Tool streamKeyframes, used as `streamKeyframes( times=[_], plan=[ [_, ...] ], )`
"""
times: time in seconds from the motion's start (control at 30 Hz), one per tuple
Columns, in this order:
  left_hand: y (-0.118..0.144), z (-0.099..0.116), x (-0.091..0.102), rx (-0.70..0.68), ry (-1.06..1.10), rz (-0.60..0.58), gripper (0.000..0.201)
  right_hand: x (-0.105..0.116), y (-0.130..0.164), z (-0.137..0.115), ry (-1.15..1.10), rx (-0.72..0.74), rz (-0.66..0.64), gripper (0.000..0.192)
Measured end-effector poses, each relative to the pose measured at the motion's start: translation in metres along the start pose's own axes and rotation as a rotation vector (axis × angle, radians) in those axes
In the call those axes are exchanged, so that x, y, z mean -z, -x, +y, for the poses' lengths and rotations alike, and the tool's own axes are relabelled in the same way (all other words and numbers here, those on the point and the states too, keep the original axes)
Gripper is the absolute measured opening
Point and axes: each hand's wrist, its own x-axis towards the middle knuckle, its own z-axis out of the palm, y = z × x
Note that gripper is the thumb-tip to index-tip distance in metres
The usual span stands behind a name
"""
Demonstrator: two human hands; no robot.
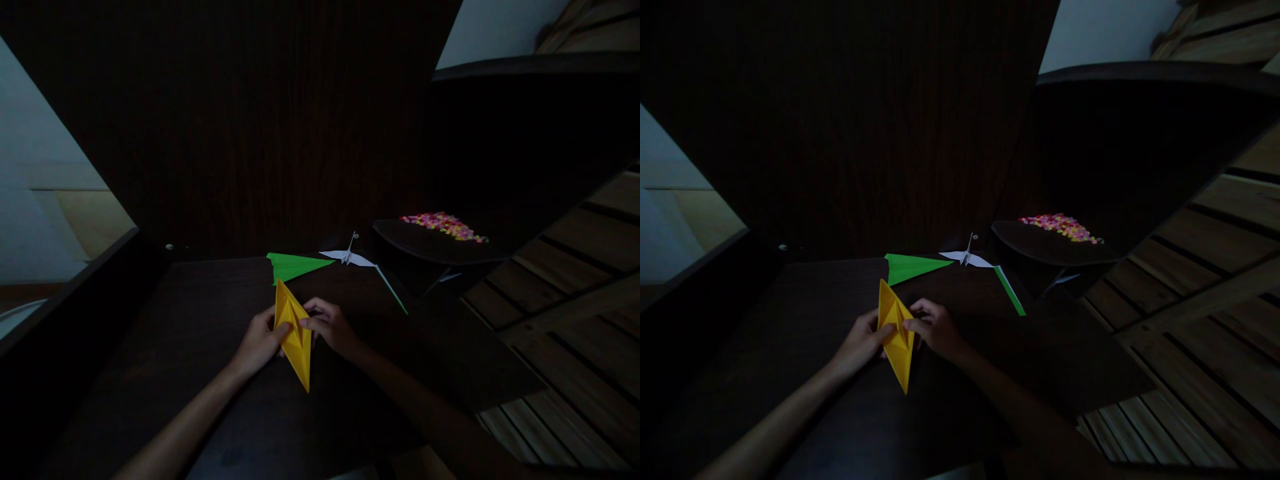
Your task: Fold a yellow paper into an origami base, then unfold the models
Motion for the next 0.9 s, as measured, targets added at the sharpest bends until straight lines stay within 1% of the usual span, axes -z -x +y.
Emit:
streamKeyframes(
  times=[0.17, 0.27, 0.37, 0.6, 0.73, 0.9],
  plan=[
    [-0.002, 0.000, 0.003, 0.054, 0.021, 0.025, 0.018, 0.002, -0.007, -0.005, -0.228, -0.153, -0.125, 0.031],
    [-0.002, 0.003, 0.005, 0.079, 0.040, 0.043, 0.017, 0.001, -0.010, -0.009, -0.286, -0.199, -0.175, 0.034],
    [-0.001, 0.005, 0.005, 0.097, 0.064, 0.056, 0.018, 0.000, -0.012, -0.010, -0.311, -0.213, -0.202, 0.036],
    [0.000, 0.007, 0.004, 0.130, 0.113, 0.070, 0.019, 0.004, -0.019, 0.001, -0.383, -0.225, -0.270, 0.039],
    [0.001, 0.010, 0.004, 0.149, 0.129, 0.043, 0.019, 0.005, -0.017, 0.004, -0.429, -0.221, -0.302, 0.041],
    [0.002, 0.011, 0.002, 0.155, 0.133, 0.009, 0.020, 0.004, -0.016, 0.006, -0.403, -0.223, -0.303, 0.043]
  ],
)
